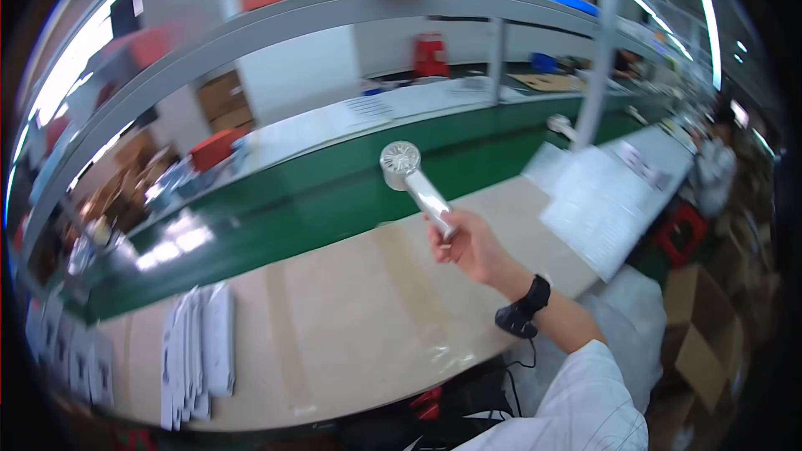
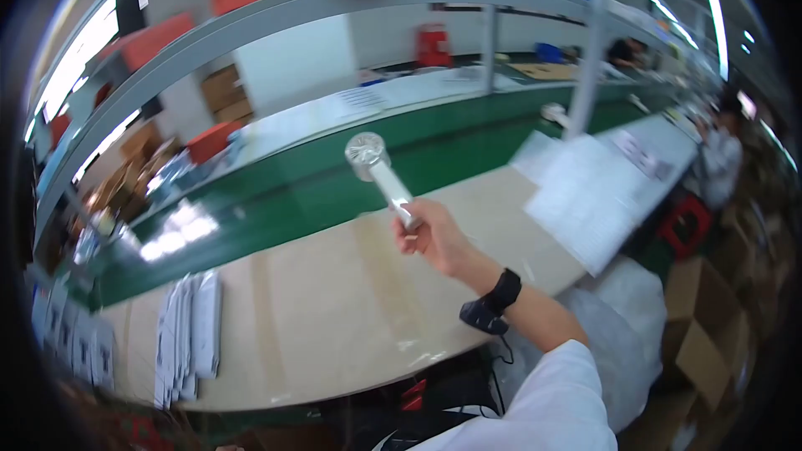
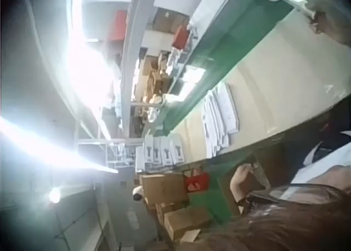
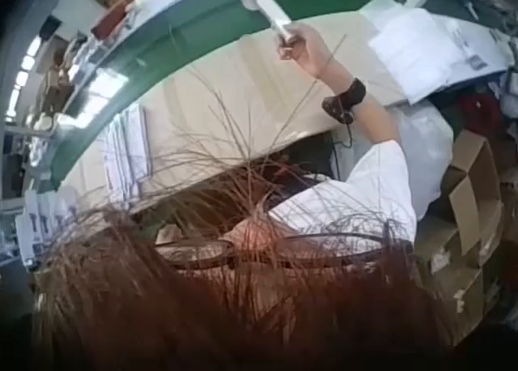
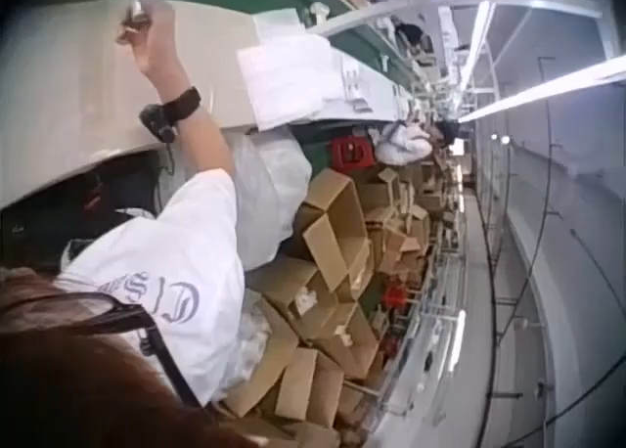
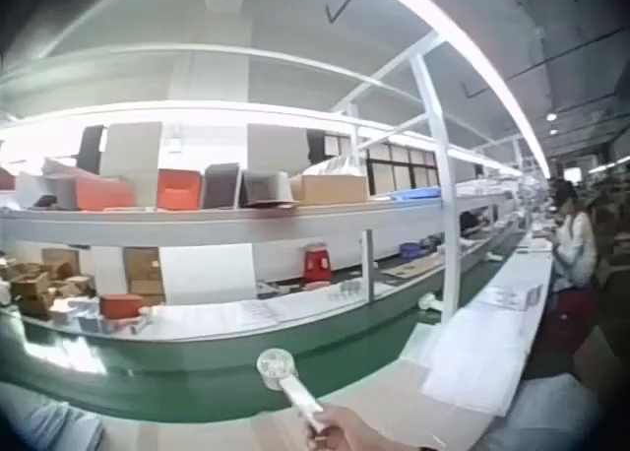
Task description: The person wraps a handheld fan in bubble wrap, folds a cardboard box, and slides the wrapped fan inside, then repeats the process for a second fan.
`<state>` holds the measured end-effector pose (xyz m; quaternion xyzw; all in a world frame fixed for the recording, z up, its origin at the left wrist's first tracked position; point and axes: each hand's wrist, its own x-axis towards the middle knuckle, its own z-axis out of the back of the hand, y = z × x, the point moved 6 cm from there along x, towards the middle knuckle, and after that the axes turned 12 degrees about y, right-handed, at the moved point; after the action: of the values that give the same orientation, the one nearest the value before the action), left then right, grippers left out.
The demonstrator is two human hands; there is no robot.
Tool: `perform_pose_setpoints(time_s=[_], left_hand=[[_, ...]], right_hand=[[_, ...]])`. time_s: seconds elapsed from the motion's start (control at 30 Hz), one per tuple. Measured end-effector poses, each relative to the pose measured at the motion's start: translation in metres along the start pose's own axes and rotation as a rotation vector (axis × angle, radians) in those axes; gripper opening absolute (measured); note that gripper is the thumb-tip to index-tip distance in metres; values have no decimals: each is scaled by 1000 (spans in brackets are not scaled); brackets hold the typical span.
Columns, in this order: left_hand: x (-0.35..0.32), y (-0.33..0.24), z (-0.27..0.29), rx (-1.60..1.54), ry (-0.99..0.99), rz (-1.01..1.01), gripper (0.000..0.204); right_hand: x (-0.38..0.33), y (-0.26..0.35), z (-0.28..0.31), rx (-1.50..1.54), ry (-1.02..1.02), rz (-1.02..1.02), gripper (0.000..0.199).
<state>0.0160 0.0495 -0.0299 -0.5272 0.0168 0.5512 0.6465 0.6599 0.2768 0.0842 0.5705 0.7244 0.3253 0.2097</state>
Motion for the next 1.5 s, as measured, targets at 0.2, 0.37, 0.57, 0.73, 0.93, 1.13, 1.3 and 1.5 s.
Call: perform_pose_setpoints(time_s=[0.2, 0.37, 0.57, 0.73, 0.93, 1.13, 1.3, 1.5], left_hand=[[89, -399, -54, 585, 238, -446, 22], [242, -547, -129, 727, 118, -934, 16], [321, -686, -303, 544, 112, -1425, 19], [338, -726, -379, 532, -124, -1476, 22], [352, -734, -298, 207, 22, -1307, 12], [265, -672, -91, 281, -1169, -1602, 23], [303, -518, 65, -405, -606, -1030, 26], [384, -328, 104, -130, -321, -1477, 47]], right_hand=[[-141, 27, 28, -248, 20, 270, 42], [-223, 29, 54, -194, -141, 459, 34], [-285, 18, 66, -317, -353, 552, 41], [-317, 1, 76, -280, -533, 496, 40], [-327, 5, 88, -277, -514, 502, 42], [-303, 12, 53, -440, -422, 278, 44], [-264, 9, 57, -553, -305, 307, 53], [-218, 51, 81, -1156, -600, 259, 50]])
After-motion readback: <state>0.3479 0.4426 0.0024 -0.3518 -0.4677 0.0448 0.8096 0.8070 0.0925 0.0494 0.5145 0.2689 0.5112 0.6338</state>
